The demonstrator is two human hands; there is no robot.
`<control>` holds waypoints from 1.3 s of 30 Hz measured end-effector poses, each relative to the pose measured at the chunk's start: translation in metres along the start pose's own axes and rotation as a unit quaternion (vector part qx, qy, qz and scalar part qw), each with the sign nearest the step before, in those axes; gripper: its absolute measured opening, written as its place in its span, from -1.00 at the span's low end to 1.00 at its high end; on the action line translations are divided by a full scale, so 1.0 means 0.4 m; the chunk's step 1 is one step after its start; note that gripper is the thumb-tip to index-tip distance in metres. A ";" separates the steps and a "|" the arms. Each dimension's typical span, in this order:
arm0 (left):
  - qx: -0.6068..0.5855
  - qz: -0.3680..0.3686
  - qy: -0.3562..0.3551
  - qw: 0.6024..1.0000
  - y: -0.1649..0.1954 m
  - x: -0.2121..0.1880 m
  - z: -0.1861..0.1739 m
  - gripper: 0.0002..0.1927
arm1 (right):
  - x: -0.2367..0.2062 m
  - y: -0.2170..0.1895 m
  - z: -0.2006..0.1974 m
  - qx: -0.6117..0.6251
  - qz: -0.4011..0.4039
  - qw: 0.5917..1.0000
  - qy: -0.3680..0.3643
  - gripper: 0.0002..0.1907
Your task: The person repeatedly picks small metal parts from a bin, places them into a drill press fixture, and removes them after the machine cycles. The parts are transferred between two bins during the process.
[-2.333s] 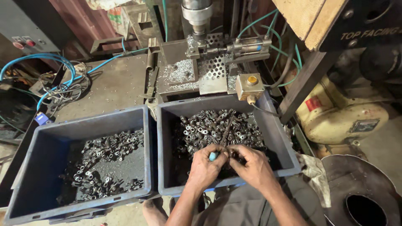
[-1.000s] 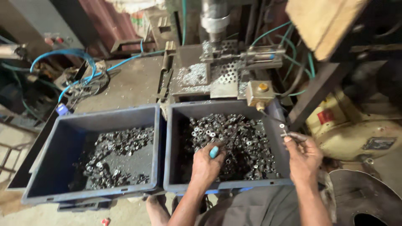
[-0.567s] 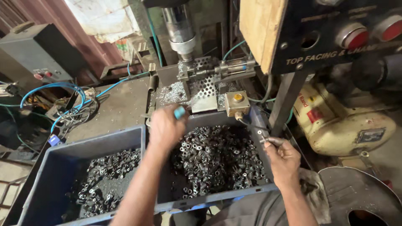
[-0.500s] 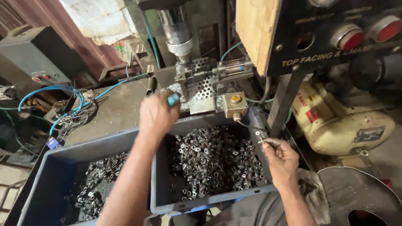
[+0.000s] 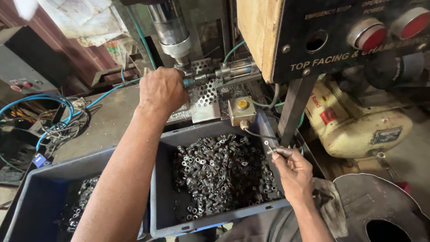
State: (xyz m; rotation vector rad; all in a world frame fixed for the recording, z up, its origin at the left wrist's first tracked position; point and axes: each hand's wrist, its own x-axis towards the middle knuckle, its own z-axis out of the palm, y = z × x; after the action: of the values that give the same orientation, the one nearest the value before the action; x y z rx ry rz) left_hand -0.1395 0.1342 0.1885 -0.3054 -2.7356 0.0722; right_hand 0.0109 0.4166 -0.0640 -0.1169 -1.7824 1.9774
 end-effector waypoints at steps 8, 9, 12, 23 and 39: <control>-0.141 0.030 0.093 0.985 -0.063 0.001 0.099 -0.79 | 0.003 -0.010 -0.002 -0.017 0.028 0.999 0.000 -0.83; -0.167 0.019 0.092 0.982 -0.074 -0.008 0.113 -0.78 | 0.004 -0.010 -0.002 -0.003 0.038 0.999 0.004 -0.82; -0.288 -0.045 0.076 0.954 -0.108 -0.084 0.156 -0.74 | 0.009 0.000 -0.004 -0.003 0.027 1.000 0.000 -0.84; -0.438 -0.134 0.073 0.886 -0.123 -0.511 0.320 -0.70 | 0.015 -0.009 0.023 0.000 0.020 1.000 -0.021 -0.83; -0.493 -0.174 0.046 0.851 -0.183 -0.494 0.337 -0.69 | 0.341 -0.059 0.686 0.209 0.162 0.964 -0.017 -0.87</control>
State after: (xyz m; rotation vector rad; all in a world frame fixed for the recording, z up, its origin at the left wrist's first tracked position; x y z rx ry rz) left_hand -0.0276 0.0180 -0.0024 -0.0556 -2.4349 -1.4212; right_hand -0.2041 0.2199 0.0337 -0.2488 -1.3928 2.5590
